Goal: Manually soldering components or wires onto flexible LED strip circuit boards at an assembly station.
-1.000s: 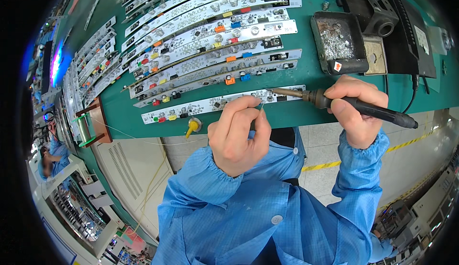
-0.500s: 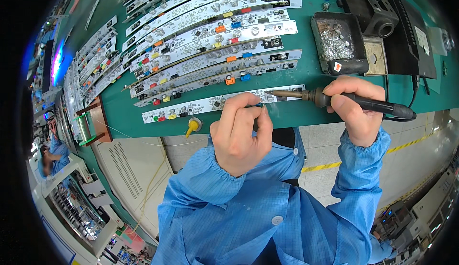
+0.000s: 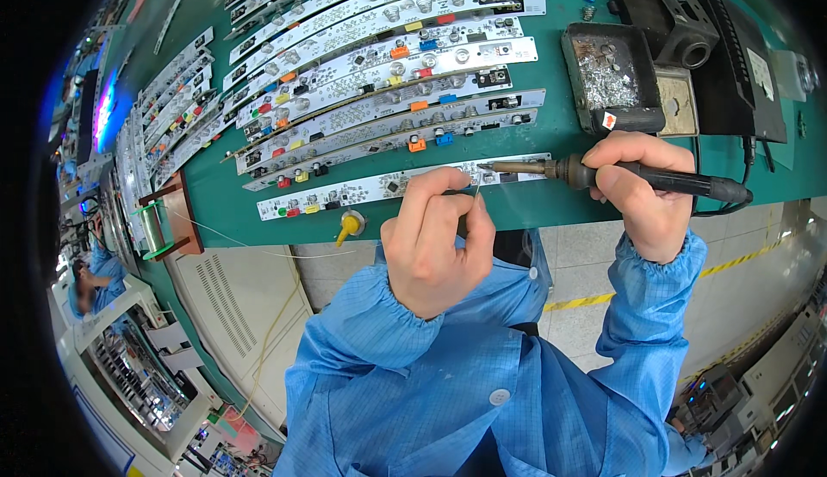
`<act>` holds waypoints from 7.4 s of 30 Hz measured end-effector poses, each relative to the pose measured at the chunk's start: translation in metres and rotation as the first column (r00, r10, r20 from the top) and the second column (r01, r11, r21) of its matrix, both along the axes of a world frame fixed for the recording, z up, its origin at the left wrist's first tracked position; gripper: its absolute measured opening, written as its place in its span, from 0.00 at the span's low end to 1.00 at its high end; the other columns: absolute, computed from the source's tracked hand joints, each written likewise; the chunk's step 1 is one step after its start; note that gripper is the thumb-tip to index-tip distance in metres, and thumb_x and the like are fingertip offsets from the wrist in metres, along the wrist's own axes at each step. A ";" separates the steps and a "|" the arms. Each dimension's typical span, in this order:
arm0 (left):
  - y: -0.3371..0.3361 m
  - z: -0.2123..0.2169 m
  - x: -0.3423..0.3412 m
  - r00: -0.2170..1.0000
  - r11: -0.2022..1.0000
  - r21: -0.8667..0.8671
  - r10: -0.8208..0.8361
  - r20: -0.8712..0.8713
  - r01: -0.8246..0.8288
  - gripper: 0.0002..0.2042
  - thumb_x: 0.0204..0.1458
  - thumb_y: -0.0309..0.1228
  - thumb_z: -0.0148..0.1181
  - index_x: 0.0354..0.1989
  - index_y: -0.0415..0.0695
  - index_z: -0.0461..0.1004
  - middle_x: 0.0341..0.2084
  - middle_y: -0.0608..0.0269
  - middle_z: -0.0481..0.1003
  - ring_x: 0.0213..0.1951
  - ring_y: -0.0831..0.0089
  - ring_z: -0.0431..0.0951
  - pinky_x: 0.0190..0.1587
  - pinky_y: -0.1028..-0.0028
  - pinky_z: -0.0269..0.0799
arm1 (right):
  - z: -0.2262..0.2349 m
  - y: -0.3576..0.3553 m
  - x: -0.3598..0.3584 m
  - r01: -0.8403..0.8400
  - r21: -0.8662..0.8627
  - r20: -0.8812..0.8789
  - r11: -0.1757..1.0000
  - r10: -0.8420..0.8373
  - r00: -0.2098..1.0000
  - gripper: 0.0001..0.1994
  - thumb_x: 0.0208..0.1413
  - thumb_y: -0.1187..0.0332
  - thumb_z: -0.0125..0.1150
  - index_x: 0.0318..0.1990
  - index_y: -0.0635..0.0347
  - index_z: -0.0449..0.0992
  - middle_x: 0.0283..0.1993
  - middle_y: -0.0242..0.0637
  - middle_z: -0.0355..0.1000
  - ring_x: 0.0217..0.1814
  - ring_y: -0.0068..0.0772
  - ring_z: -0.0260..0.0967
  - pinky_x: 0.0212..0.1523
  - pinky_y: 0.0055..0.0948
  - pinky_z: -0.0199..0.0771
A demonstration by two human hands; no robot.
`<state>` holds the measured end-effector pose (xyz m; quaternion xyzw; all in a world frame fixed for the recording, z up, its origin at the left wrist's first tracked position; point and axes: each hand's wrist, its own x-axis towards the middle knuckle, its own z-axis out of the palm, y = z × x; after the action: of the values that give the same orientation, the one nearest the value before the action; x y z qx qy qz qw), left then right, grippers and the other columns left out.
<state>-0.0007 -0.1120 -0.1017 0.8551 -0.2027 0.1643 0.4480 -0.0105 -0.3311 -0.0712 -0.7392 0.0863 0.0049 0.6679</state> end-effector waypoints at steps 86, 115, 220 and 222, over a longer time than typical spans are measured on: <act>0.180 0.013 0.002 0.921 0.932 0.152 0.353 -0.165 -0.330 0.09 0.49 0.18 0.57 0.40 0.35 0.74 0.36 0.52 0.74 0.35 0.65 0.76 0.37 0.72 0.73 | -0.044 0.051 -0.020 0.258 -0.582 0.605 0.771 0.198 0.771 0.30 0.42 0.89 0.62 0.55 0.62 0.64 0.47 0.55 0.71 0.46 0.47 0.72 0.45 0.36 0.74; 0.197 0.062 0.028 0.935 0.956 -0.292 -0.136 -0.327 0.037 0.11 0.41 0.10 0.59 0.36 0.31 0.77 0.38 0.49 0.76 0.37 0.70 0.78 0.36 0.77 0.75 | -0.067 0.037 -0.038 0.325 -0.416 0.634 0.849 0.015 0.773 0.29 0.49 0.91 0.53 0.59 0.62 0.59 0.57 0.62 0.63 0.58 0.54 0.67 0.57 0.46 0.68; 0.022 0.007 0.002 0.959 0.985 -0.161 -0.099 -0.265 0.057 0.06 0.41 0.16 0.62 0.23 0.37 0.71 0.37 0.53 0.74 0.27 0.72 0.76 0.25 0.77 0.70 | 0.008 0.001 0.016 -0.109 0.064 -0.003 0.992 0.109 0.994 0.11 0.40 0.72 0.56 0.32 0.69 0.76 0.24 0.38 0.67 0.16 0.23 0.60 0.15 0.20 0.59; 0.022 0.007 0.002 0.960 0.987 -0.151 -0.100 -0.261 0.062 0.06 0.41 0.16 0.62 0.23 0.37 0.71 0.38 0.52 0.74 0.28 0.72 0.76 0.26 0.77 0.71 | 0.007 0.001 0.016 -0.106 0.066 -0.003 0.992 0.106 0.994 0.11 0.40 0.71 0.56 0.31 0.69 0.76 0.24 0.38 0.66 0.16 0.24 0.60 0.15 0.20 0.59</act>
<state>0.0017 -0.0897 -0.0948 0.8266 -0.1630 0.0430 0.5369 0.0057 -0.3299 -0.0637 -0.7202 0.0491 0.0458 0.6905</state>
